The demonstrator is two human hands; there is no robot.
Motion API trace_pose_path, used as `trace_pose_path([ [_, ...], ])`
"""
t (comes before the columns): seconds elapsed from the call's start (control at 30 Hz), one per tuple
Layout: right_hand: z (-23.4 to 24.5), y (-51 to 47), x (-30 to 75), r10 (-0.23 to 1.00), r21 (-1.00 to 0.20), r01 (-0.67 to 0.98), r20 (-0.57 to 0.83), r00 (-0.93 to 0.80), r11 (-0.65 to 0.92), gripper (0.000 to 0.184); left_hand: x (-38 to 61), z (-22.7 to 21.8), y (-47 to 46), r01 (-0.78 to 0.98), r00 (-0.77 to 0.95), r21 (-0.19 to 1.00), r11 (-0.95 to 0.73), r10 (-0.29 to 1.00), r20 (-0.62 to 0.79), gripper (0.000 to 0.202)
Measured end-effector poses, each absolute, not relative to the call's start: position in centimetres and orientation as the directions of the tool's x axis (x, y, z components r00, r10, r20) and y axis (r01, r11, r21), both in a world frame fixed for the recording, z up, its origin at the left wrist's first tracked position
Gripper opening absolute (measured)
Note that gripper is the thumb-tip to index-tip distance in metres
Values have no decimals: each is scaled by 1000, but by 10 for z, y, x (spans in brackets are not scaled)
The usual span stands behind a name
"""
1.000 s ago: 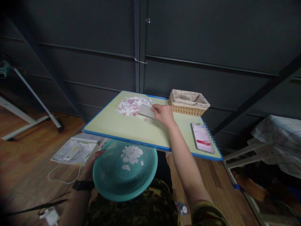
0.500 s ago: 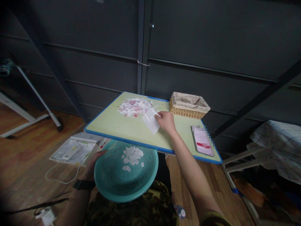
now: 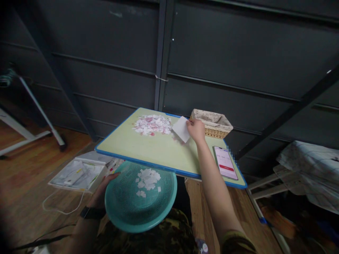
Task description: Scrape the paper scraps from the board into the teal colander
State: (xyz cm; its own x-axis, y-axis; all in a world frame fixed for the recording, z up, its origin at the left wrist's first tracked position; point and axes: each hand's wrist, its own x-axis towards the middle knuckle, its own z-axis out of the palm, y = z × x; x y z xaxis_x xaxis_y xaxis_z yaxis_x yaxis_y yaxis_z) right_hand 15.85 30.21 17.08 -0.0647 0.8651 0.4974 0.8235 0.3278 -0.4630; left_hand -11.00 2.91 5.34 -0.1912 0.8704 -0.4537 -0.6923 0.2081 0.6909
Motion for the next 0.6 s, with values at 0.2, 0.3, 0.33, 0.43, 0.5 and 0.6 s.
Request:
trace_pose_path([
  [0.2, 171, 313, 134, 869, -354, 881, 482, -116, 314, 33, -112, 57, 28, -628, -217, 750, 206, 880, -423, 17],
  [0.3, 163, 314, 134, 880, -399, 858, 459, -119, 324, 33, -111, 60, 28, -634, -237, 748, 194, 872, -427, 16],
  [0.33, 160, 315, 135, 883, -425, 840, 452, -126, 337, 33, -111, 60, 28, -637, -236, 745, 199, 870, -434, 16],
  [0.43, 154, 315, 140, 882, -514, 770, 453, -130, 378, 35, -110, 60, 29, -638, -226, 740, 212, 867, -444, 17],
  [0.5, 152, 315, 142, 882, -544, 751, 458, -108, 375, 35, -109, 58, 29, -643, -233, 736, 212, 862, -451, 18],
  [0.6, 150, 316, 142, 889, -563, 739, 446, -107, 371, 33, -106, 56, 31, -651, -231, 727, 218, 855, -464, 19],
])
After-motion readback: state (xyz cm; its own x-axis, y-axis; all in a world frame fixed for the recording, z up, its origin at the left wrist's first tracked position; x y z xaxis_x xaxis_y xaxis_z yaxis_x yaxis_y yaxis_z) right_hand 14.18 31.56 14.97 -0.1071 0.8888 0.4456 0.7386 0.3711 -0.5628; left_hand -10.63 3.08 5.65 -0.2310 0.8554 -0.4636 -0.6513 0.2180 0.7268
